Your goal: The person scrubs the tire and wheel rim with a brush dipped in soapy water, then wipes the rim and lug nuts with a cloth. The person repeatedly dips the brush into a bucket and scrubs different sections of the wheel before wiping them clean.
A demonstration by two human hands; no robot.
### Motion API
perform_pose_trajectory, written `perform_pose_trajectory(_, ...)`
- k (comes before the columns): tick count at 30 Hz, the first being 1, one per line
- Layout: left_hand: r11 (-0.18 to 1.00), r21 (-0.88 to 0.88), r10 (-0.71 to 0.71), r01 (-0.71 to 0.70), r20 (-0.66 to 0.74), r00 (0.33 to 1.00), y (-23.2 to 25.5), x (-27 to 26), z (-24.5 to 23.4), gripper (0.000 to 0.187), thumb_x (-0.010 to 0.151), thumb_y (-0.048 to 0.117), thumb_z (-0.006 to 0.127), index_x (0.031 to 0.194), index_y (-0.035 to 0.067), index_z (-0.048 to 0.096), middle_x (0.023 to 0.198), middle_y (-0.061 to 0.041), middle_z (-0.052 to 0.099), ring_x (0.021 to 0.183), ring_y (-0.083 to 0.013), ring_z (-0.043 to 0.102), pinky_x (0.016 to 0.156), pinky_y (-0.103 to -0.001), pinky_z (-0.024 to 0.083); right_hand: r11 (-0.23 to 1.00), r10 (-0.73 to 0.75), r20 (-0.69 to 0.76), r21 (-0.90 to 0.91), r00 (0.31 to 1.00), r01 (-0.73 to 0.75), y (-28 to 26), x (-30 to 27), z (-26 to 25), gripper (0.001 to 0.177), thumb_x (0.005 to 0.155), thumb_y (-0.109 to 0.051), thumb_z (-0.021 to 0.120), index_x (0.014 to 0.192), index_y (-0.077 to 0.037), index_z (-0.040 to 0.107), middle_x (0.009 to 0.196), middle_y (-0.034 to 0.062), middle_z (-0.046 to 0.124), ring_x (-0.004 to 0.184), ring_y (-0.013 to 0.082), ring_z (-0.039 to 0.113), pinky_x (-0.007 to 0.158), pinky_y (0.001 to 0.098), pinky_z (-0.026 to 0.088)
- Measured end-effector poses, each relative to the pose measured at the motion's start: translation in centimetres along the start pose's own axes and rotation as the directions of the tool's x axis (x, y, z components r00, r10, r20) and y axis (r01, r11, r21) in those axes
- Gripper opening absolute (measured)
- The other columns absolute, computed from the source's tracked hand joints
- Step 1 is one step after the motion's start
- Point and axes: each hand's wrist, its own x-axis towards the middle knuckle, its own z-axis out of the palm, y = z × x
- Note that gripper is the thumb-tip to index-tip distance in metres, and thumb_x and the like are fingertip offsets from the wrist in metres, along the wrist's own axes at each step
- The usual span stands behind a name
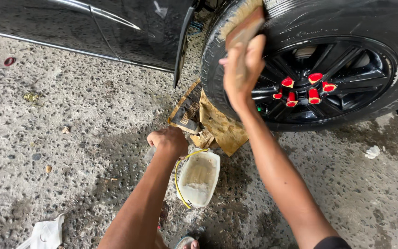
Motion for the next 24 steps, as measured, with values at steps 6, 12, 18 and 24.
perform_pose_trajectory(6,1.0,-0.017,0.013,-0.012,0.008,1.0,-0.1,-1.7,-1.5,0.066,0.073,0.028,0.084,0.13,0.005,0.061,0.121,-0.011,0.067,0.113,-0.0325,0.063,0.07,-0.051,0.051,0.802,0.172,0.715,-0.501,0.677,0.325,11.9,-8.0,3.0,0.028,0.095,-0.028,0.05,0.114,-0.011,0.039,0.092,0.024,0.067,0.083,0.0518,0.069,0.074,0.0632,0.053)
perform_pose_trajectory(12,1.0,-0.001,-0.025,0.025,0.021,0.999,-1.4,0.4,0.9,0.061,0.074,0.028,0.082,0.128,0.006,0.063,0.119,-0.011,0.068,0.111,-0.032,0.064,0.07,-0.05,0.051,0.287,-0.111,0.817,-0.519,0.566,0.805,27.6,-15.0,0.9,0.02,0.086,-0.026,0.065,0.096,-0.014,0.053,0.072,-0.0009,0.061,0.056,0.0216,0.071,0.051,0.0365,0.056)
perform_pose_trajectory(18,1.0,-0.019,-0.005,0.006,0.046,0.999,-2.3,-1.5,-0.4,0.057,0.074,0.025,0.081,0.126,0.006,0.065,0.119,-0.012,0.069,0.113,-0.0325,0.064,0.072,-0.049,0.053,0.362,0.274,0.882,-0.465,0.384,0.808,38.9,-15.7,-4.1,0.017,0.088,-0.011,0.056,0.103,-0.004,0.056,0.075,0.0167,0.07,0.064,0.0351,0.072,0.058,0.0489,0.055)
perform_pose_trajectory(24,0.999,-0.017,0.042,-0.041,0.045,0.998,-0.9,0.3,0.3,0.058,0.072,0.025,0.083,0.123,0.005,0.066,0.115,-0.015,0.07,0.111,-0.0344,0.066,0.074,-0.049,0.053,0.786,0.262,0.831,-0.478,0.49,0.391,15.8,-7.8,-1.1,0.02,0.095,-0.027,0.053,0.107,-0.012,0.049,0.088,0.0168,0.072,0.085,0.0431,0.072,0.077,0.0541,0.056)
